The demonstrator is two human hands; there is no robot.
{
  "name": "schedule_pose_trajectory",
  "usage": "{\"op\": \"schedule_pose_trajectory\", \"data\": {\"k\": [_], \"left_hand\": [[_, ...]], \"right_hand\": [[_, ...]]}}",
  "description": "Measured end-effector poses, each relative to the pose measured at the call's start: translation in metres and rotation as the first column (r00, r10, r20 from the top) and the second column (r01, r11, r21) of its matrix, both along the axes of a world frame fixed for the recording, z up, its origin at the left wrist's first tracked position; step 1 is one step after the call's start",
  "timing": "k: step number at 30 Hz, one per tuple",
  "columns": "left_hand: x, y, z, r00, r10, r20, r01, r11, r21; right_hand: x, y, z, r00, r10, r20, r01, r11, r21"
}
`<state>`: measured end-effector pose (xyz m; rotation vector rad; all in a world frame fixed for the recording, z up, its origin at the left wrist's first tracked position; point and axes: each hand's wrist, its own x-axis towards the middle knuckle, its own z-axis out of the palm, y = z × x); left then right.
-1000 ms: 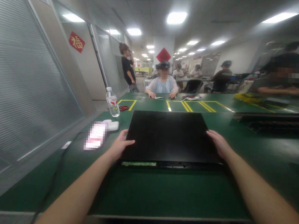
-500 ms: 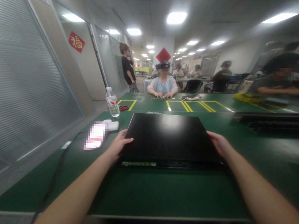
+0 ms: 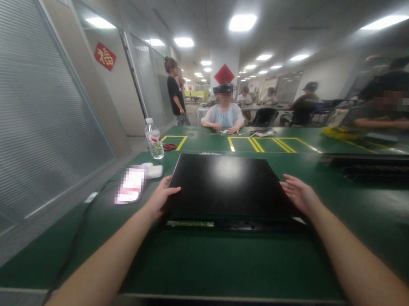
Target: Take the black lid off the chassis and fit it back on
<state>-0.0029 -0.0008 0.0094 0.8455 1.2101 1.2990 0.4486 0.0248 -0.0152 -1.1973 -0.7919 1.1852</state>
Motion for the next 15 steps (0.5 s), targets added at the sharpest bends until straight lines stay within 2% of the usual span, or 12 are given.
{"op": "schedule_pose_trajectory", "data": {"k": [9,15], "left_hand": [[-0.0061,0.0007,0.0039,0.993,0.035,0.112,-0.029,0.998,-0.055],[-0.0052,0.0018,0.0054,0.976,0.04,0.214,-0.04,0.999,-0.007]], "right_hand": [[-0.0064,-0.0043,0.0035,0.993,0.031,0.117,-0.032,0.999,0.008],[-0.0056,-0.0056,0.0059,0.982,0.016,0.187,-0.018,1.0,0.009]]}}
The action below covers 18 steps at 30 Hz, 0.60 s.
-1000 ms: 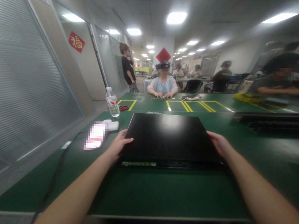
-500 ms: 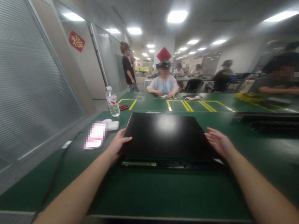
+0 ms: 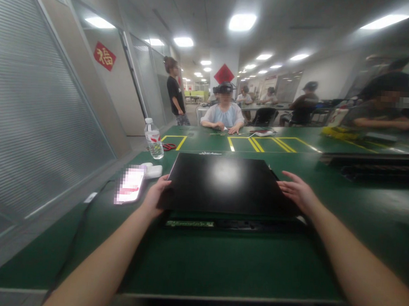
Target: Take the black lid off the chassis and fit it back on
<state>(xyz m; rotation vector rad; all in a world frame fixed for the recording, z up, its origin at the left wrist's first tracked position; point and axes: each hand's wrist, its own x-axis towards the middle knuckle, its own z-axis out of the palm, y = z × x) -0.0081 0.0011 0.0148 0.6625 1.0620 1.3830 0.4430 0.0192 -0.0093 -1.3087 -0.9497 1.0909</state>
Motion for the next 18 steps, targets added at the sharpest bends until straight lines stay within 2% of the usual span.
{"op": "schedule_pose_trajectory", "data": {"k": [18], "left_hand": [[-0.0037,0.0009,0.0001,0.96,0.011,0.278,-0.031,0.997,0.067]], "right_hand": [[-0.0042,-0.0024,0.0017,0.99,0.009,0.142,-0.007,1.0,-0.015]]}}
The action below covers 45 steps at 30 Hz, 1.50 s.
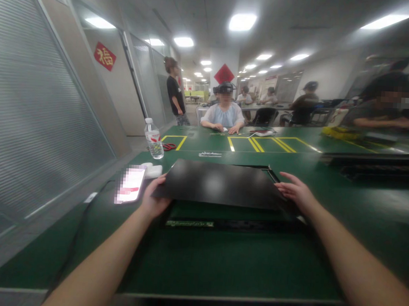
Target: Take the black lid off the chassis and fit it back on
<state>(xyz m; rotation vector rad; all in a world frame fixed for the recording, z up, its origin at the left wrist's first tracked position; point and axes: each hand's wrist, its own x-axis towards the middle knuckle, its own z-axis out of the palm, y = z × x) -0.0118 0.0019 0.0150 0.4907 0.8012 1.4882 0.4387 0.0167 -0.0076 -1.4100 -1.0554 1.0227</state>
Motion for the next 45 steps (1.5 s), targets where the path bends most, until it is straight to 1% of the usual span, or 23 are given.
{"op": "schedule_pose_trajectory", "data": {"k": [3,7,12,19,25,34,40,45], "left_hand": [[0.002,-0.001,0.002,1.0,-0.001,0.029,0.0,1.0,0.023],[0.002,-0.002,0.004,0.999,0.012,0.042,-0.013,0.999,0.03],[0.0,-0.001,0.002,1.0,0.019,0.023,-0.02,0.999,0.035],[-0.001,0.0,-0.001,1.0,-0.001,-0.009,0.002,0.998,0.061],[0.0,0.0,-0.002,0.996,-0.044,-0.073,0.051,0.994,0.099],[0.002,0.0,-0.003,0.996,-0.013,-0.084,0.02,0.997,0.08],[0.002,0.0,-0.004,0.991,-0.014,-0.137,0.024,0.997,0.068],[0.004,0.0,-0.003,0.99,-0.01,-0.141,0.019,0.998,0.061]], "right_hand": [[-0.003,-0.002,0.002,0.998,-0.012,0.056,0.011,1.0,0.024],[-0.006,-0.004,0.005,0.997,0.006,0.071,-0.009,0.999,0.043],[-0.006,-0.004,0.005,0.994,0.038,0.104,-0.04,0.999,0.024],[-0.005,-0.002,-0.001,0.997,0.062,0.052,-0.063,0.998,0.016],[-0.003,0.0,-0.003,0.999,0.048,0.023,-0.048,0.999,0.008],[-0.001,0.001,-0.003,0.999,0.028,0.043,-0.028,1.0,-0.001],[0.001,0.002,-0.005,0.999,0.001,0.04,-0.002,1.0,0.008],[0.0,0.002,-0.004,0.999,-0.02,0.043,0.02,1.0,0.008]]}}
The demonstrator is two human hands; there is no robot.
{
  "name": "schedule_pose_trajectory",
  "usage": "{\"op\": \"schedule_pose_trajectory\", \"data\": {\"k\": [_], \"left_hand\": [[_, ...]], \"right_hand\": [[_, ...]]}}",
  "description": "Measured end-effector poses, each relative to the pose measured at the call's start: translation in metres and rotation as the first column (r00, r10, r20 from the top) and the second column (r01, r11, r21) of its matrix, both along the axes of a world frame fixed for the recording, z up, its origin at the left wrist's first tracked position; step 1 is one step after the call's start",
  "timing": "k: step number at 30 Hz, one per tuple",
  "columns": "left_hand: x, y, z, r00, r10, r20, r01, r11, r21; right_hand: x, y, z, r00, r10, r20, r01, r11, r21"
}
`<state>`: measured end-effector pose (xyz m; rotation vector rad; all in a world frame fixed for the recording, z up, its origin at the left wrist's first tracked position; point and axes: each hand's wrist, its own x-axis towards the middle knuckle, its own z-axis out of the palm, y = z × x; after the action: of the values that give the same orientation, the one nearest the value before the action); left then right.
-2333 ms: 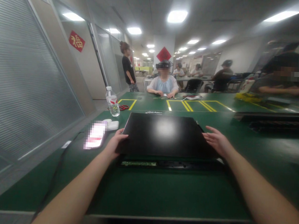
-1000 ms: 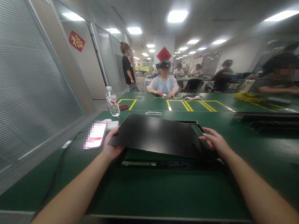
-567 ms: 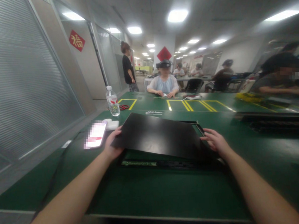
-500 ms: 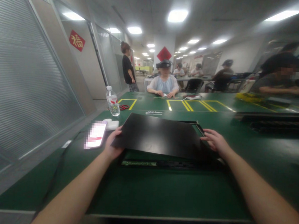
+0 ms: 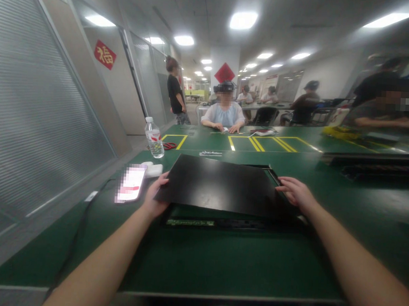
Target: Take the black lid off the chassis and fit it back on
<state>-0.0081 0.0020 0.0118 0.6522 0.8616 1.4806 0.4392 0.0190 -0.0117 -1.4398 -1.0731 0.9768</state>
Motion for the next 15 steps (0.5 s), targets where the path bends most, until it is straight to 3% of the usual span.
{"op": "schedule_pose_trajectory", "data": {"k": [15], "left_hand": [[-0.0029,0.0004,-0.0024,0.998,-0.027,-0.052,0.027,1.0,0.005]], "right_hand": [[-0.0004,0.0011,0.0004,0.999,-0.032,-0.013,0.032,0.999,0.019]]}}
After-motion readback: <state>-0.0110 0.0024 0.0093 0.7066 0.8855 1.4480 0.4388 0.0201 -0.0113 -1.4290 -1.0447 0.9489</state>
